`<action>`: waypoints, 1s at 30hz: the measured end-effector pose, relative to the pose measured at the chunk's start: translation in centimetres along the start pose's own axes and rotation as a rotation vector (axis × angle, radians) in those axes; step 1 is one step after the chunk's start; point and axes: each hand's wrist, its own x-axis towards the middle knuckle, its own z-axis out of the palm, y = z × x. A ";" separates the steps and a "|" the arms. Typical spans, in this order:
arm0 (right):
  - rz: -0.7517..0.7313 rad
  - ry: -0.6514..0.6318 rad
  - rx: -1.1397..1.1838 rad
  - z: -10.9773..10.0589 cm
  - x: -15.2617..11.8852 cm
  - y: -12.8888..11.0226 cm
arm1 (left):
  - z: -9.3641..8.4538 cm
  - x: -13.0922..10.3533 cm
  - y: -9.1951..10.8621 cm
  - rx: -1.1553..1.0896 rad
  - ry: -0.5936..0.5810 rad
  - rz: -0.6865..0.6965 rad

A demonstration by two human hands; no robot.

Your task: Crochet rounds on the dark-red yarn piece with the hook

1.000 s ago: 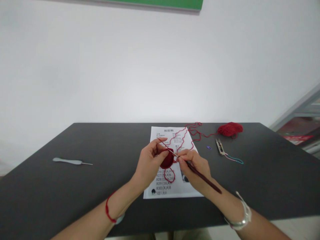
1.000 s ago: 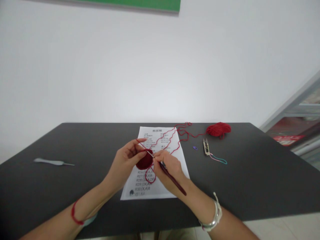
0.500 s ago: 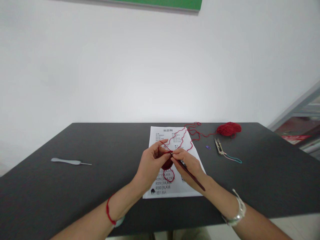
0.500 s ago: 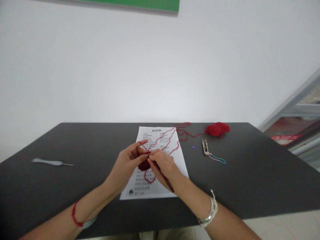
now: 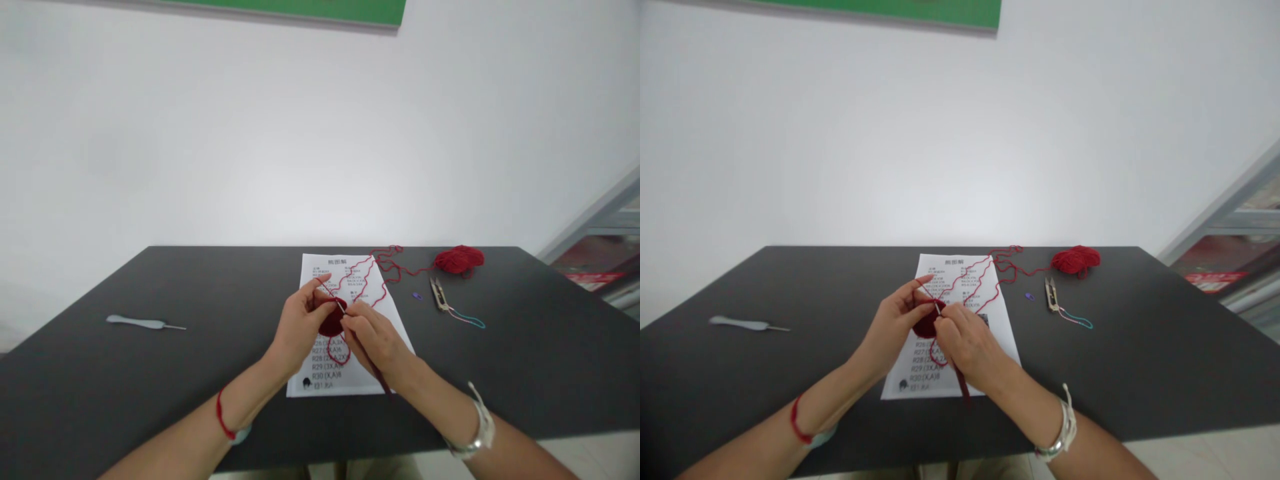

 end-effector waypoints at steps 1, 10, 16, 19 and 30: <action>0.019 0.011 0.040 0.0 -0.1 0.0 | -0.1 0.1 0.0 0.055 0.008 0.048; 0.799 0.268 0.860 -0.8 1.2 -0.5 | -0.5 0.1 0.1 0.544 0.002 0.365; 0.588 0.178 0.657 -1.1 0.8 0.2 | -1.1 0.5 -0.2 0.545 -0.027 0.366; 0.270 0.080 0.391 -1.4 0.4 0.6 | -1.2 0.6 -0.3 0.525 -0.018 0.367; 0.438 0.103 0.570 -2.3 0.8 0.6 | -1.3 0.7 0.2 0.542 -0.030 0.350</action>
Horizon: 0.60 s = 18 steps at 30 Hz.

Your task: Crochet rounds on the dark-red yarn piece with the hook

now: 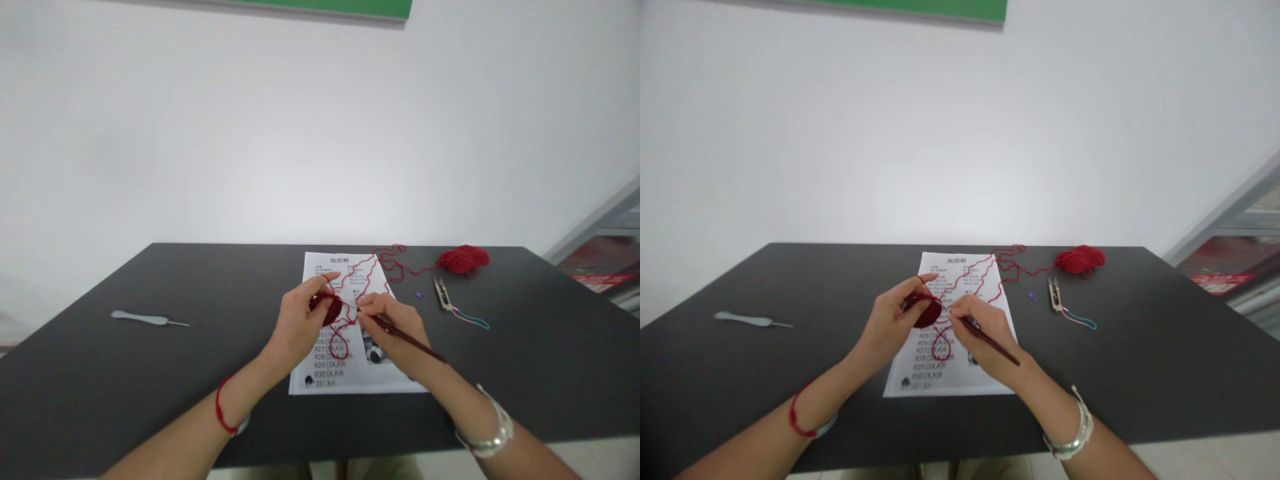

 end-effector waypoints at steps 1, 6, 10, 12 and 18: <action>0.094 0.037 0.110 0.1 0.1 0.1 | -0.1 0.0 0.1 -0.020 -0.010 -0.010; 0.443 0.092 0.713 0.6 0.9 0.1 | 0.3 -0.1 0.5 -0.330 -0.055 -0.132; 0.496 0.082 0.845 1.3 1.0 -0.1 | 0.9 -0.3 0.4 -0.578 -0.069 -0.280; 0.407 0.100 0.698 1.6 0.6 0.2 | 1.1 -0.4 0.3 -0.680 -0.086 -0.337; -0.239 0.034 -0.327 1.8 -1.2 2.2 | 1.5 -0.7 0.5 -0.817 -0.104 -0.430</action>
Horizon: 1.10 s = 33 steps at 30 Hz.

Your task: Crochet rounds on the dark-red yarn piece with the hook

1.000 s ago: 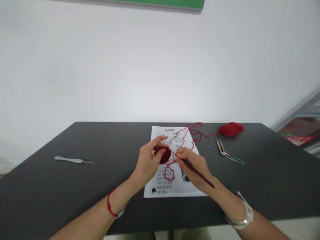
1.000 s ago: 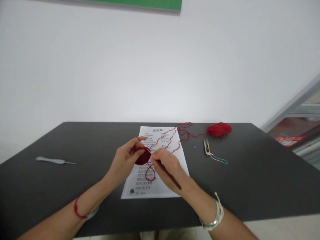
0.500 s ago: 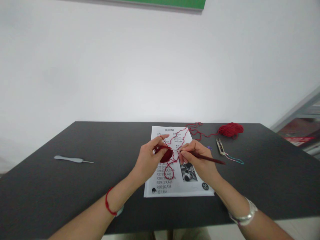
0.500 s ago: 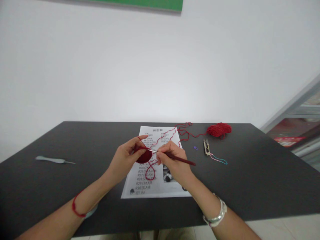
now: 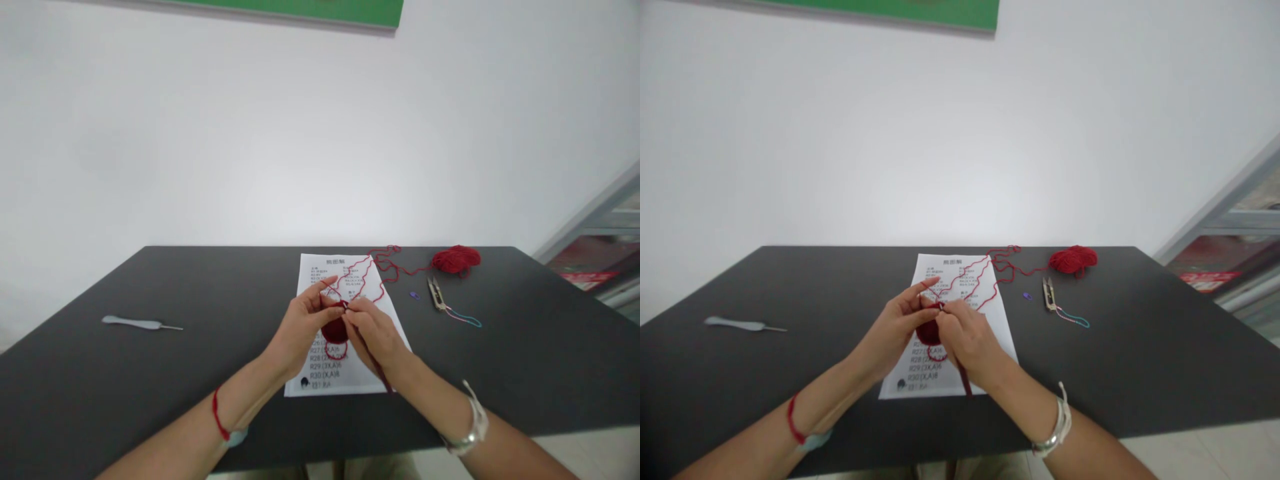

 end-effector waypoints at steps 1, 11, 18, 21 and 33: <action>-0.094 -0.016 -0.101 0.0 -0.2 0.1 | 0.1 0.0 0.1 -0.033 0.000 -0.020; 0.460 0.065 0.768 -1.1 1.6 -0.6 | -0.9 0.7 1.4 -0.144 0.024 -0.161; 0.537 0.085 0.848 -2.0 2.2 -0.7 | -2.0 0.9 2.1 -0.039 -0.101 -0.137; 0.563 0.056 0.874 -2.3 2.2 -0.8 | -2.2 0.9 2.5 -0.015 -0.145 -0.154; 0.547 -0.082 0.920 -3.4 2.8 -1.3 | -3.7 0.8 4.0 0.060 -0.329 -0.333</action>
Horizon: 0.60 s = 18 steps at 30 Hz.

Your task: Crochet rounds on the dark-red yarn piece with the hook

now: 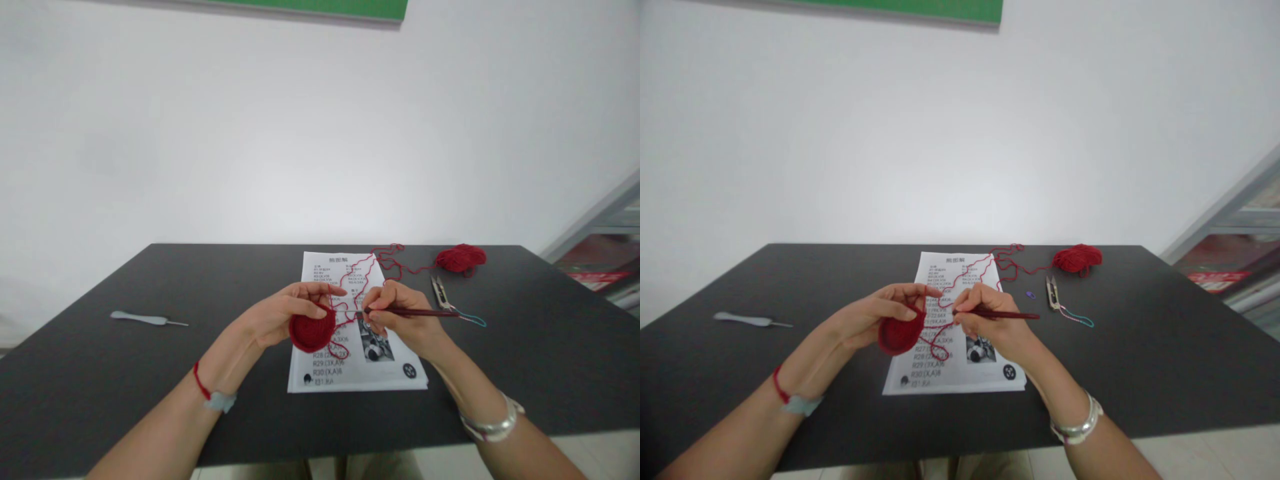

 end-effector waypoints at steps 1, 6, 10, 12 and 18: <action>0.023 -0.015 0.032 0.0 0.0 -0.1 | -0.1 -0.1 0.1 0.012 -0.025 -0.019; 0.184 -0.003 0.252 0.3 0.1 0.0 | 0.4 0.0 -0.2 0.110 -0.038 0.025; 0.234 0.060 0.368 0.8 0.1 0.7 | 1.9 0.6 -1.6 0.236 0.209 0.363; 0.211 0.089 0.373 1.0 0.1 1.1 | 2.6 0.9 -2.3 0.272 0.283 0.417; 0.076 0.137 0.258 1.2 0.1 1.2 | 2.8 1.1 -2.5 0.170 0.235 0.329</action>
